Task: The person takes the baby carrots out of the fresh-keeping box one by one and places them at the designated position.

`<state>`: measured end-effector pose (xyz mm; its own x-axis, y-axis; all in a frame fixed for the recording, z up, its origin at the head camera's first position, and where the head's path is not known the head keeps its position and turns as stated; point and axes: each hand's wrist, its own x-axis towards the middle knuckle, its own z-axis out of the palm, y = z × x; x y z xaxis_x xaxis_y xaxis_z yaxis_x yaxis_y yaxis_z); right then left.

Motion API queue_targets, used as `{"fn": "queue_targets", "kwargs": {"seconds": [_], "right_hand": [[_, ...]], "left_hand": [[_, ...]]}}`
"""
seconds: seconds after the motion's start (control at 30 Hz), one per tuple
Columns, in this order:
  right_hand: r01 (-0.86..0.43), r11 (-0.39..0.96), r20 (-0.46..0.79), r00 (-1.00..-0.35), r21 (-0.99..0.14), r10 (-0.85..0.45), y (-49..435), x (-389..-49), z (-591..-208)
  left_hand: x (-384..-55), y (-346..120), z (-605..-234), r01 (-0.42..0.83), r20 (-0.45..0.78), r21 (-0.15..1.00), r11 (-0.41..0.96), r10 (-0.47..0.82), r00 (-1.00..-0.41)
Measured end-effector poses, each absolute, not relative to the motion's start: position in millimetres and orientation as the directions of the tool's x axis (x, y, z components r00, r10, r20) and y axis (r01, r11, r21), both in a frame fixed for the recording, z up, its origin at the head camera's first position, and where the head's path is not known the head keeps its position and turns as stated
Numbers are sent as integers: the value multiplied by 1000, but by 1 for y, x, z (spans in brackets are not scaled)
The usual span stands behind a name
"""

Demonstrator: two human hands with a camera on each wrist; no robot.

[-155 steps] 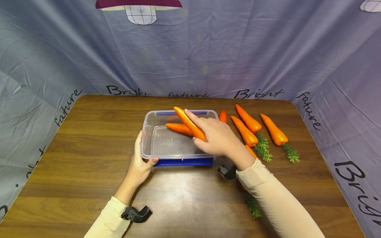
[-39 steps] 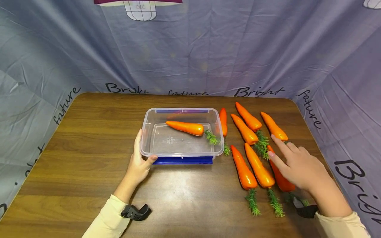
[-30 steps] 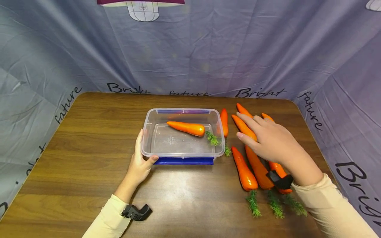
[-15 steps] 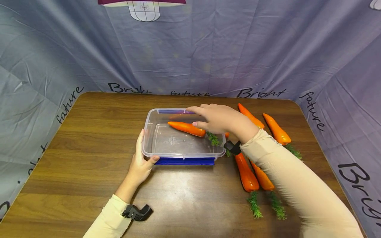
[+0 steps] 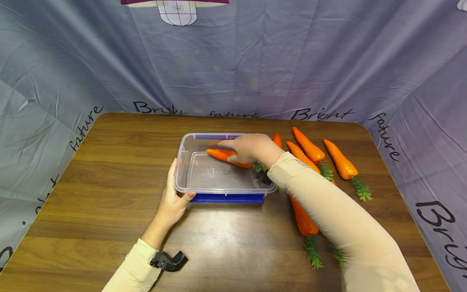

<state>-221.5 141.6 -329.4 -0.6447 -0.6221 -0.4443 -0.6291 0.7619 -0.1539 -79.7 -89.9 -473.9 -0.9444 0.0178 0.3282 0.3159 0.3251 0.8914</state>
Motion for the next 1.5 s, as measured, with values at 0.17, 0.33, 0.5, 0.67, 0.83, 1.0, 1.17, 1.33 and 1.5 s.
{"fn": "queue_targets", "kwargs": {"seconds": [0.17, 0.33, 0.5, 0.67, 0.83, 1.0, 1.17, 1.33, 1.5], "right_hand": [[-604, 794, -511, -662, -70, -549, 135, -223, -340], [-609, 793, -540, -658, -29, -525, 130, -224, -348], [-606, 795, -545, -660, -19, -517, 129, -225, -355], [-607, 788, -527, -638, -104, -561, 130, -228, -360], [-606, 784, -515, -634, -134, -577, 128, -229, -362], [-628, 767, -506, -624, -127, -595, 123, -225, -358], [-624, 768, -468, -641, -144, -608, 125, -219, -343], [-623, 770, -415, -669, -137, -616, 133, -210, -323], [-641, 757, -326, -694, -129, -642, 153, -192, -304]], "left_hand": [[-80, -90, -472, 322, 336, 883, 342, 18, -942], [-80, -90, -472, 314, 329, 884, 346, 17, -944], [-80, -90, -473, 303, 316, 891, 338, 20, -949], [-80, -90, -473, 295, 306, 896, 331, 20, -952], [-80, -91, -473, 293, 304, 899, 327, 18, -952], [-80, -91, -474, 299, 311, 893, 338, 19, -950], [-80, -90, -473, 308, 320, 887, 343, 23, -947], [-79, -90, -474, 311, 325, 884, 348, 21, -946], [-79, -90, -474, 315, 328, 887, 337, 22, -945]]}}
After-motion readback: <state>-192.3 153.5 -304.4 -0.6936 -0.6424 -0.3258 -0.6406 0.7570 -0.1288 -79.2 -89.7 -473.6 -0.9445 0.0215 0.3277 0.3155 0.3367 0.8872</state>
